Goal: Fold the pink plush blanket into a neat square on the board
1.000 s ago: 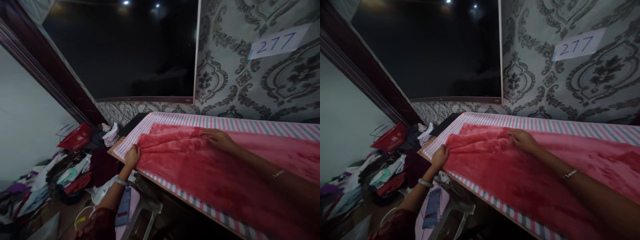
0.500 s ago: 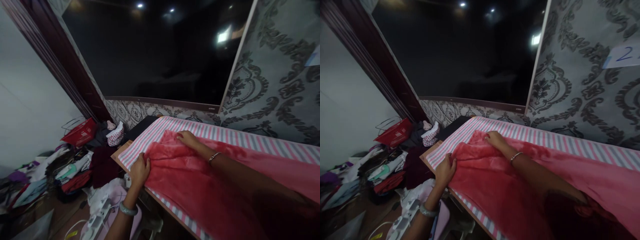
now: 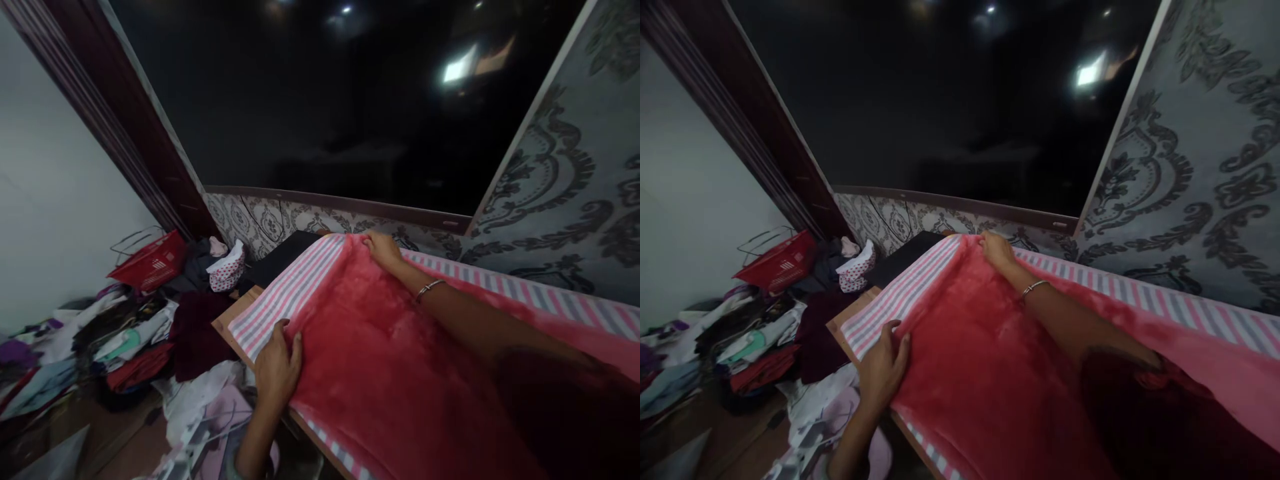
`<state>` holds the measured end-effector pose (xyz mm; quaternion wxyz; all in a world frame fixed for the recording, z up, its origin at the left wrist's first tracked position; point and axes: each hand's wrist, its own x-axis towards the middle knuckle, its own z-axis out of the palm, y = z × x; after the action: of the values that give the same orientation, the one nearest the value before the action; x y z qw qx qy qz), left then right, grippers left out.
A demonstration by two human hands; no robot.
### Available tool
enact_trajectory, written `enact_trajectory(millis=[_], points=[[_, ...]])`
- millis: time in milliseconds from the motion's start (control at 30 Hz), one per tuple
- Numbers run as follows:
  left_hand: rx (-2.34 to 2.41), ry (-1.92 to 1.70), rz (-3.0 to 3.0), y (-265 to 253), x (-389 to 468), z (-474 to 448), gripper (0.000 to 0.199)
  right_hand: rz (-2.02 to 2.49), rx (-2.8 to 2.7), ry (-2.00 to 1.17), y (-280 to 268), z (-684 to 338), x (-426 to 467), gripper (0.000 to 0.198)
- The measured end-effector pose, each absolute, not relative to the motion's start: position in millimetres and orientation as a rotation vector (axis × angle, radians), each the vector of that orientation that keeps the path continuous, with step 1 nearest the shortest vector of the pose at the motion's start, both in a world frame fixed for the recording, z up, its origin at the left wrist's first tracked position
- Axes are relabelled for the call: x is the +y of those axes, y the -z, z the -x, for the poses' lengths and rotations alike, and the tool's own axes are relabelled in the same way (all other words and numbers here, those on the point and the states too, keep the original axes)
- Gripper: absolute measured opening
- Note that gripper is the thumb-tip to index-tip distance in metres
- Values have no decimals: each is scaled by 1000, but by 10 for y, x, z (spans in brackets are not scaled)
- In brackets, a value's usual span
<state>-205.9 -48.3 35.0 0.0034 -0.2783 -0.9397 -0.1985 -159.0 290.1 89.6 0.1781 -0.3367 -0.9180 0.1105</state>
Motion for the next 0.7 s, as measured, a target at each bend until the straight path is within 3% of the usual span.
enact_trajectory(millis=[133, 367, 567, 700], points=[[-2912, 665, 879, -330, -500, 2074, 41, 869, -2716, -342, -609, 1632, 3003, 23], [-2923, 579, 874, -332, -479, 2098, 41, 777, -2835, -423, -515, 1541, 3193, 28], [-2939, 501, 872, -389, -441, 2077, 44, 950, -2872, -468, -535, 533, 3398, 38], [-2929, 444, 855, -400, -413, 2070, 48, 973, -2914, -284, -419, -75, 3467, 39]])
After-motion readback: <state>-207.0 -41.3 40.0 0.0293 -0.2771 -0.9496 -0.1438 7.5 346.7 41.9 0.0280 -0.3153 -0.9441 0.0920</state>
